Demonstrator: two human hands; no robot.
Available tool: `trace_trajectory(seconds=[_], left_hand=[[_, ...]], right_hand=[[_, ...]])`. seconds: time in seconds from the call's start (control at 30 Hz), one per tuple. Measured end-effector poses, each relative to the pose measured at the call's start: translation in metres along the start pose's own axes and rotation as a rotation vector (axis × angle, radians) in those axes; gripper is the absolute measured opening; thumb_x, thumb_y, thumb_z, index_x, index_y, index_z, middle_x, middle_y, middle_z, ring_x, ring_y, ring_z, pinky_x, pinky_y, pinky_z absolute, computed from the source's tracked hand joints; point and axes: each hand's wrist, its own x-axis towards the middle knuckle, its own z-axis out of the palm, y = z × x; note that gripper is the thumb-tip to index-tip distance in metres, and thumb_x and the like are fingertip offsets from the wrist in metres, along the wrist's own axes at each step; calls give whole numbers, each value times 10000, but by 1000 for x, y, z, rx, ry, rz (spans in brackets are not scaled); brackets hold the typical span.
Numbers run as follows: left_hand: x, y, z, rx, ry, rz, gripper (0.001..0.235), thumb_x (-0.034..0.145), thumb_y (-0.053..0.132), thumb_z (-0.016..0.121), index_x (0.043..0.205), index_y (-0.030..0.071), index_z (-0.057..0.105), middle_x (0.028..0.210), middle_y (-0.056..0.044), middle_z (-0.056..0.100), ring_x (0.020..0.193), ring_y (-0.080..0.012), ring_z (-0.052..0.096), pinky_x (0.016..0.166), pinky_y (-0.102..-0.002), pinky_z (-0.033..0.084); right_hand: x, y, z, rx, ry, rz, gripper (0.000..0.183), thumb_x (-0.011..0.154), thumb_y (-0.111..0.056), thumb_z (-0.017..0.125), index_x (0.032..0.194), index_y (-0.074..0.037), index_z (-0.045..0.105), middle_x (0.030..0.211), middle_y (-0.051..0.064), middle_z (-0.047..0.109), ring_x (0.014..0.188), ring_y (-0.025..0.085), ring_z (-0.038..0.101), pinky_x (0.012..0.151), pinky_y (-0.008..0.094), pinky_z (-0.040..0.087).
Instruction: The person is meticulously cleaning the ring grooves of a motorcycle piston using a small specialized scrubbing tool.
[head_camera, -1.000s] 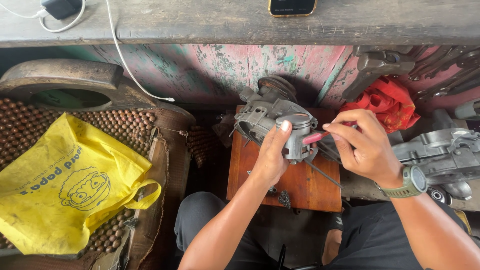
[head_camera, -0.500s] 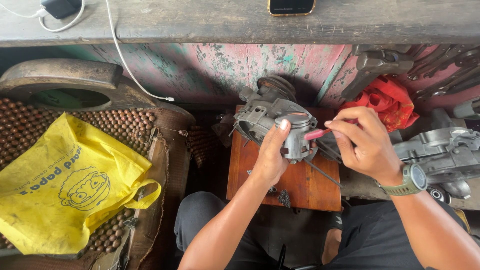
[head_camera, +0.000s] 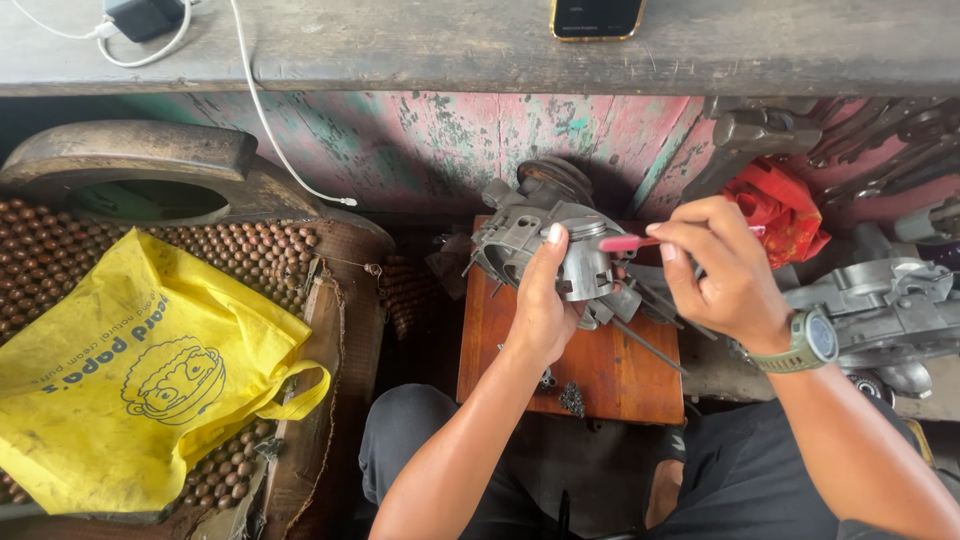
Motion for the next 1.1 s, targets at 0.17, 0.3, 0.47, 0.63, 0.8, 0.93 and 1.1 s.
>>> trace_trajectory(seconds=[0.17, 0.3, 0.47, 0.63, 0.8, 0.93, 1.1], left_hand=[[7, -10, -8, -70, 11, 64, 536, 1018, 501, 538, 1139, -7, 658, 990, -194, 721, 835, -272, 719, 732, -368, 629], [15, -9, -16, -176, 53, 114, 612, 1007, 575, 537, 1131, -17, 628, 958, -196, 699, 852, -254, 721, 737, -343, 671], [6, 13, -7, -260, 139, 47, 565, 957, 518, 576, 1189, 3, 603, 935, -166, 677, 778, -247, 671, 654, -305, 613], [3, 14, -8, -239, 124, 46, 572, 965, 517, 563, 1162, -20, 600, 943, -169, 681, 792, -252, 681, 664, -303, 610], [7, 11, -12, -232, 81, 64, 557, 981, 517, 550, 1159, -6, 613, 952, -155, 680, 799, -246, 677, 682, -310, 610], [9, 11, -12, -229, 74, 75, 540, 986, 507, 551, 1149, -3, 619, 948, -154, 684, 796, -246, 681, 687, -317, 610], [9, 12, -11, -242, 76, 84, 544, 990, 497, 551, 1159, -17, 605, 945, -170, 684, 787, -254, 681, 674, -319, 606]], right_hand=[[15, 0, 12, -36, 53, 4, 222, 1014, -52, 587, 1189, 34, 693, 1009, 170, 581, 806, 297, 583, 731, 390, 524], [50, 8, 19, -204, 173, -88, 235, 1053, -108, 629, 1227, -6, 749, 935, 122, 552, 687, 283, 552, 639, 405, 519], [102, 20, 21, -452, 49, -147, 574, 906, 148, 610, 1456, -12, 643, 907, 100, 462, 710, 219, 446, 584, 310, 412], [125, 28, 30, -825, 31, -105, 776, 793, 25, 651, 1547, -155, 603, 896, 41, 416, 705, 214, 414, 590, 322, 389], [128, 33, 31, -852, -8, -64, 771, 799, -1, 643, 1553, -161, 626, 839, 24, 398, 658, 206, 406, 554, 321, 382], [129, 37, 31, -854, -15, -69, 805, 760, -16, 641, 1553, -152, 631, 818, 17, 397, 652, 203, 404, 539, 316, 380], [132, 36, 30, -883, -48, -52, 752, 794, -107, 688, 1542, -162, 640, 820, 15, 429, 653, 211, 465, 521, 326, 425]])
